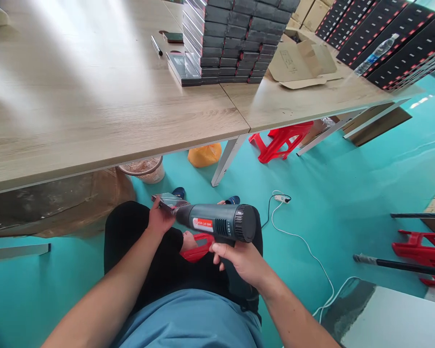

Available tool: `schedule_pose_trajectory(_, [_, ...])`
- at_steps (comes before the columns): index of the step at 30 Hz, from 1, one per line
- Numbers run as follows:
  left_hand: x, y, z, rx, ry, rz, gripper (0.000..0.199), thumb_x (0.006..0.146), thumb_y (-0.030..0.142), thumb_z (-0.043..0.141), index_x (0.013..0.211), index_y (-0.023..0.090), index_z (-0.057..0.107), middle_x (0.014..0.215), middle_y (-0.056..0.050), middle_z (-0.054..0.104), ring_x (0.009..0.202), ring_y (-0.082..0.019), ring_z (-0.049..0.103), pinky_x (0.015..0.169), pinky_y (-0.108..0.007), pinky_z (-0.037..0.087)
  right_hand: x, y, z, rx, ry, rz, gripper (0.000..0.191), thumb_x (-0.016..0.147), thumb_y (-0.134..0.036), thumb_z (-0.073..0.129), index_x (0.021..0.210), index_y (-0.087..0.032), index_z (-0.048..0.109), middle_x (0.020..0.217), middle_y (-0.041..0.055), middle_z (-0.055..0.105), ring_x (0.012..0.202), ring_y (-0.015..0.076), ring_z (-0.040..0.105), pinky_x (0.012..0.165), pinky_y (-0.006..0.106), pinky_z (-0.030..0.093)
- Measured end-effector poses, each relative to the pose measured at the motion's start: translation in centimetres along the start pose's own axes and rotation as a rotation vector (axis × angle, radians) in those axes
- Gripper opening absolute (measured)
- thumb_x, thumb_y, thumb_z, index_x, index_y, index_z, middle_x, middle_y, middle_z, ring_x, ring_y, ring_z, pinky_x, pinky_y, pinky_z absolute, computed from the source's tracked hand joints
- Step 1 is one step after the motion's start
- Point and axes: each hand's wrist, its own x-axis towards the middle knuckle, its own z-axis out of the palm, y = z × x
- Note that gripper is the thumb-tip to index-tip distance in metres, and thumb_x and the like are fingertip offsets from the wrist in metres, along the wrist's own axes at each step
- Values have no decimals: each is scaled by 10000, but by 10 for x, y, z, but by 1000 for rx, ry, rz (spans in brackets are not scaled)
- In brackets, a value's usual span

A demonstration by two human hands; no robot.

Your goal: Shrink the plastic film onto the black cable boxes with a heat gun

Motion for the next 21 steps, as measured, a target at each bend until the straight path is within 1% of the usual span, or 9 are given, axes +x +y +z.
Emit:
schedule_pose_trajectory(2, [-1, -1, 2, 3, 41, 11, 357, 1013, 461, 536, 1204, 190, 670, 1036, -110, 764, 953, -274, 744, 808, -402, 626, 3, 2, 1, -22, 96, -7, 352, 834, -505, 756, 965, -178, 759, 867, 71, 729, 749, 214, 648, 659, 339, 557])
schedule_pose_trajectory(3, [-1, -1, 3, 9, 60, 15, 354, 1015, 454, 530, 1203, 188, 669, 1033, -113, 764, 950, -280, 744, 791, -400, 626, 4, 2, 2, -36, 109, 7, 349, 834, -498, 755, 972, -177, 758, 865, 69, 728, 741, 212, 645, 653, 338, 554])
schedule_pose_trajectory(7, [-3, -2, 6, 4, 73, 22, 360, 1033, 439, 486, 1194, 174, 669, 983, -114, 767, 931, -286, 743, 800, -414, 621, 8, 1, 4, -37, -31, 8, 318, 831, -472, 756, 947, -175, 749, 864, 69, 721, 731, 215, 642, 627, 338, 540])
schedule_pose_trajectory(10, [-2, -3, 5, 1, 69, 27, 370, 1042, 444, 465, 1206, 177, 661, 988, -115, 769, 906, -280, 744, 794, -418, 617, 8, 0, 6, -75, 28, -28, 317, 859, -488, 727, 891, -173, 744, 799, 58, 700, 736, 215, 640, 678, 354, 545])
schedule_pose_trajectory(12, [-2, -3, 4, 7, 75, 14, 373, 1043, 445, 466, 1224, 178, 653, 1015, -119, 769, 910, -278, 746, 794, -416, 616, 8, 0, 7, -95, 48, -5, 322, 854, -491, 726, 891, -172, 744, 782, 55, 694, 723, 216, 633, 663, 355, 542])
schedule_pose_trajectory(14, [-1, -4, 3, 8, 81, -4, 385, 1038, 451, 480, 1229, 164, 651, 1015, -127, 768, 899, -277, 748, 800, -414, 617, 8, 1, 10, -79, -10, 19, 327, 830, -493, 744, 897, -173, 741, 783, 55, 694, 711, 217, 627, 627, 349, 535])
schedule_pose_trajectory(16, [-1, -4, 3, -3, 75, -10, 399, 1036, 453, 488, 1237, 151, 652, 993, -126, 770, 867, -271, 749, 802, -413, 617, 9, 1, 14, -59, -59, -6, 326, 821, -493, 755, 897, -176, 737, 775, 50, 690, 709, 217, 626, 630, 349, 537])
schedule_pose_trajectory(19, [-1, -5, 4, -25, 76, 15, 409, 1049, 447, 462, 1283, 160, 635, 974, -115, 773, 852, -267, 751, 788, -415, 620, 13, 2, 14, -69, 37, -69, 308, 850, -485, 739, 918, -185, 741, 773, 44, 690, 732, 217, 633, 680, 355, 548])
schedule_pose_trajectory(21, [-1, -4, 5, -33, 96, 27, 409, 1055, 442, 450, 1313, 171, 616, 991, -118, 775, 880, -272, 755, 773, -411, 623, 15, 1, 9, -78, 125, -50, 309, 851, -487, 739, 939, -190, 748, 805, 51, 704, 745, 219, 636, 672, 352, 549])
